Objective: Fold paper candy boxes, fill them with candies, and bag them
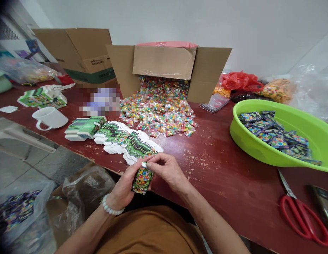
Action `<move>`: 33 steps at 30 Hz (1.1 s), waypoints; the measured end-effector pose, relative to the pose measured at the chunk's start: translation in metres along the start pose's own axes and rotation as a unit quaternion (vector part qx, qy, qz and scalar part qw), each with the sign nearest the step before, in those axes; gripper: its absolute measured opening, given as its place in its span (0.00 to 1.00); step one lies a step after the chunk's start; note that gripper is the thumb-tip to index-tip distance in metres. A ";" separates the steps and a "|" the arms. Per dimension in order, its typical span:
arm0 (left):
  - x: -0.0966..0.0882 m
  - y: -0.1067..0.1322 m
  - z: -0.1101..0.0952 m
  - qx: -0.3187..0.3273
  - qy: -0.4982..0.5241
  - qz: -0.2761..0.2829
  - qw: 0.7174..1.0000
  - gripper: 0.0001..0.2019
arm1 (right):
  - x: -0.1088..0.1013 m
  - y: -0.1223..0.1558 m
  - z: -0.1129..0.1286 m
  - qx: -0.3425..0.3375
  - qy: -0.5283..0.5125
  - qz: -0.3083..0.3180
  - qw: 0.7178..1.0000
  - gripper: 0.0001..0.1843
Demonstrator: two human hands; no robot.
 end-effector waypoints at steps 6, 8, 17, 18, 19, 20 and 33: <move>-0.004 0.001 0.013 -0.031 0.026 0.001 0.999 0.26 | -0.005 0.004 -0.006 -0.001 0.071 0.004 0.997 0.09; -0.003 0.001 0.013 -0.024 0.027 0.004 0.999 0.26 | -0.007 0.003 -0.003 -0.018 0.101 -0.007 0.995 0.08; -0.004 -0.002 0.009 -0.032 0.073 -0.015 0.997 0.19 | 0.020 0.013 0.040 -0.166 0.239 0.093 0.952 0.07; -0.002 -0.003 0.011 -0.049 0.084 -0.004 0.995 0.19 | 0.022 0.016 0.042 -0.177 0.245 0.102 0.948 0.04; 0.000 -0.004 0.013 -0.062 0.095 0.009 0.994 0.19 | 0.024 0.018 0.044 -0.185 0.253 0.105 0.944 0.02; 0.001 -0.004 0.012 -0.063 0.107 0.016 0.992 0.18 | 0.025 0.020 0.043 -0.189 0.262 0.106 0.941 0.05; -0.034 0.000 -0.004 0.020 0.144 -0.050 0.988 0.20 | 0.071 0.016 0.014 -0.261 0.481 0.106 0.830 0.43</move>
Point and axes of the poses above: each hand's wrist, its own y-axis away from the middle knuckle, its own x-axis out of the palm, z = x × y, the point moved 10 cm from there along -y, towards the middle knuckle, and after that the axes turned 7 degrees about -x, right-handed, at the moved point
